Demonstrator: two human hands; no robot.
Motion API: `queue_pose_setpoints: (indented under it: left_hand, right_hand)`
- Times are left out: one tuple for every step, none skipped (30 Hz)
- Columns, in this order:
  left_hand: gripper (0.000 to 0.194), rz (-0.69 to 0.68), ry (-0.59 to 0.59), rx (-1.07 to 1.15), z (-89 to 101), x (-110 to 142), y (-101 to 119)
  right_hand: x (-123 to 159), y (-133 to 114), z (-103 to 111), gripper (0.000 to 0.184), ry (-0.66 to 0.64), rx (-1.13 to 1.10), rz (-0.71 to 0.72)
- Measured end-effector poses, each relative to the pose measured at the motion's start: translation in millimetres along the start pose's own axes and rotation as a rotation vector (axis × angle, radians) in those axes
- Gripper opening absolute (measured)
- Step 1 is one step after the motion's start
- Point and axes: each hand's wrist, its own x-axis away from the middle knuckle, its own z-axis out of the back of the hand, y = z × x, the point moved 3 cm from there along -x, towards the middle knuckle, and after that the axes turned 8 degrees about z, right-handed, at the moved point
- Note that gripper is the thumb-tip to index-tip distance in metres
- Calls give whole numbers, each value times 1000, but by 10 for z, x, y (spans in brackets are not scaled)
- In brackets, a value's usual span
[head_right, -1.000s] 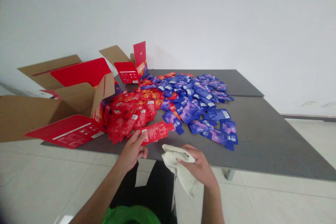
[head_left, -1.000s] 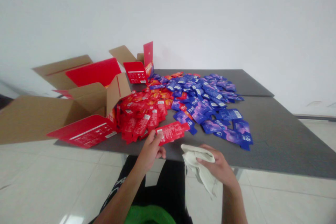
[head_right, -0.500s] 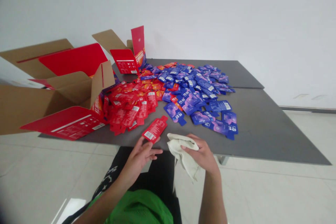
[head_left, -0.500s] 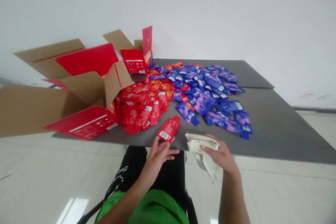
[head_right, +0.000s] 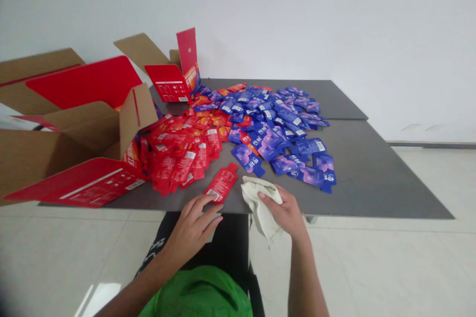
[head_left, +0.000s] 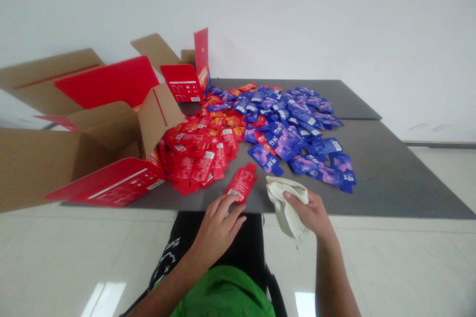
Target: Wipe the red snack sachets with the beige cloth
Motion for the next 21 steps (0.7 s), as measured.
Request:
queue_pose_setpoints:
  left_hand:
    - [26,-32,-9,-4,-1,-11,-32]
    - [27,-64,-16,-5,-2,-8,-60]
    - [28,-94,-22,-5,-3,2,-85]
    - [30,-120,-25,-8,-3,17,-104]
    - [31,-143,-23,-11,-1,31,-119]
    - [33,-160,-19,-14,0,43,-131]
    - [33,-171,-11,-15,-1,52,-140]
    - [33,-178,-2,-15,-5,58,-146]
    - [31,-180,8,-12,-13,62,-152]
    - [29,-177,14,-10,-28,66,-157]
    - [27,-169,22,-9,-47,71,-162]
    - [27,-157,31,-7,-67,77,-168]
    - [28,-144,38,-4,-88,82,-173]
    - [28,-131,38,2,-107,87,-177]
    - [30,-118,34,10,-124,90,-181]
    - [32,-109,28,22,-136,91,-184]
    - [35,-99,20,37,-143,89,-188]
    - [36,-89,9,53,-148,84,-195]
    - [37,-77,2,72,-148,78,-204]
    - [36,-62,-1,93,-147,71,-216]
    - [35,-47,-5,115,-147,67,-230]
  right_hand:
    - [-36,-50,-29,28,44,22,18]
    - [-79,-112,-63,27,87,46,47]
    - [-127,-183,-106,25,122,72,87]
    - [-176,-261,-159,23,146,98,139]
    - [-223,-340,-227,21,152,122,207]
    - [-263,-413,-313,20,132,145,285]
    - [-294,-475,-416,22,86,172,365]
    - [-315,-517,-536,27,13,207,438]
    - [-326,-536,-666,31,-84,256,496]
    - [-333,-531,-794,35,-187,319,533]
    - [-341,-502,-910,37,-286,390,547]
    - [-357,-458,-1002,38,-369,461,543]
    - [-389,-409,-1063,38,-427,524,530]
    - [-440,-362,-1091,38,-460,575,514]
    - [-509,-323,-1087,38,-471,616,497]
    - [-594,-292,-1056,39,-464,655,476]
    - [-686,-273,-1005,40,-447,698,452]
    - [-774,-266,-943,41,-420,746,424]
    - [-844,-271,-880,42,-394,792,396]
    - [-886,-291,-826,43,-371,828,377]
    - [-890,-324,-789,44,-348,845,372]
